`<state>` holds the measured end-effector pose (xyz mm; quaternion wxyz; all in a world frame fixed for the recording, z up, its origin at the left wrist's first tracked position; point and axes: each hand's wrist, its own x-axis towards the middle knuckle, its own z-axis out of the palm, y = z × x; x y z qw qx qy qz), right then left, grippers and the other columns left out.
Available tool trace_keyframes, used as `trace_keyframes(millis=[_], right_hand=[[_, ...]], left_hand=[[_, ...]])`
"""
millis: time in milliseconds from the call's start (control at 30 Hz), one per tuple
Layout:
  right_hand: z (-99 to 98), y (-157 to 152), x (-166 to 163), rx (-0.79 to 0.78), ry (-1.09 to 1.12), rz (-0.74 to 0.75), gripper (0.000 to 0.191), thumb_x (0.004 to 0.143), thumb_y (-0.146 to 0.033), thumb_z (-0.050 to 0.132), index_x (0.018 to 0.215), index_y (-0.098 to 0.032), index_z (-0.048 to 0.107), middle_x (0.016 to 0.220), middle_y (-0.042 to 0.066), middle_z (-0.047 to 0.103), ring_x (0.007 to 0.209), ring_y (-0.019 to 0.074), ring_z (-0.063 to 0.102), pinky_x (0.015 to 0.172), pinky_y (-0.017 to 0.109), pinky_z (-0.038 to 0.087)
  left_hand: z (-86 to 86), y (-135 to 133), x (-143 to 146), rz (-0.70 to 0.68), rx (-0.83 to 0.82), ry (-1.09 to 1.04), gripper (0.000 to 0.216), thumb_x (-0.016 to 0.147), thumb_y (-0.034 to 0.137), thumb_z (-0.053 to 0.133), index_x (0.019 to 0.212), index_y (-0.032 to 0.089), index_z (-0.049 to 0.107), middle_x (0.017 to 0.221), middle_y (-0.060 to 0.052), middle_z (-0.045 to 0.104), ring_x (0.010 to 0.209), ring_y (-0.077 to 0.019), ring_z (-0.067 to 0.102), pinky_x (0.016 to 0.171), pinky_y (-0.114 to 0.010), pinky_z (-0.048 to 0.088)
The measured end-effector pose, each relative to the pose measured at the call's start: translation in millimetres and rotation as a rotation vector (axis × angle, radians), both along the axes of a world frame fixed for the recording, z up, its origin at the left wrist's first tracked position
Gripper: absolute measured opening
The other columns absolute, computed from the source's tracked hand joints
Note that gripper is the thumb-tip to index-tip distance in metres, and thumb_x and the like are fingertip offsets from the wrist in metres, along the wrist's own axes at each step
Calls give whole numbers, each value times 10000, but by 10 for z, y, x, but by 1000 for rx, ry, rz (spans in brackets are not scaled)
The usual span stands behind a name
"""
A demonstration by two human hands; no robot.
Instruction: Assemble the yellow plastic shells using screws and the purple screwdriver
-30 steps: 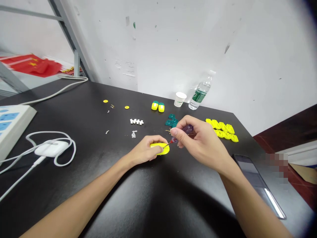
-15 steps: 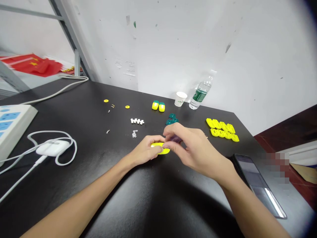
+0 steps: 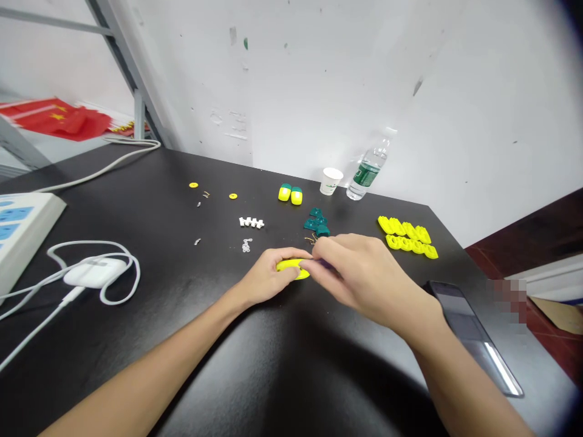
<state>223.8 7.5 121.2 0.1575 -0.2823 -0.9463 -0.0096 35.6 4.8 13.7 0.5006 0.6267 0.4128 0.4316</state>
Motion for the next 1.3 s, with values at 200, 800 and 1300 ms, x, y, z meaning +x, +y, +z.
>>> trace_keyframes(millis=[200, 800, 1300], right_hand=[[54, 0, 31, -205, 73, 97, 146, 939, -119, 454, 1060, -173, 519, 1052, 55, 556, 846, 144, 516, 683, 274, 398], [-58, 123, 63, -272, 189, 211, 220, 969, -140, 472, 1179, -198, 502, 1048, 33, 644, 859, 127, 587, 719, 249, 436], [-20, 106, 86, -267, 91, 149, 145, 934, -89, 453, 998, -204, 513, 888, 10, 608, 729, 132, 527, 647, 257, 382]], left_hand=[[-17, 9, 10, 4, 4, 11, 227, 791, 236, 549, 920, 131, 704, 521, 78, 448, 502, -76, 374, 524, -210, 316], [-14, 34, -6, -18, -44, 40, 129, 802, 242, 556, 795, 151, 648, 523, 73, 434, 515, -86, 400, 527, -216, 324], [-4, 23, 4, -11, -79, 34, 164, 784, 254, 564, 846, 147, 671, 516, 74, 449, 491, -83, 392, 517, -221, 311]])
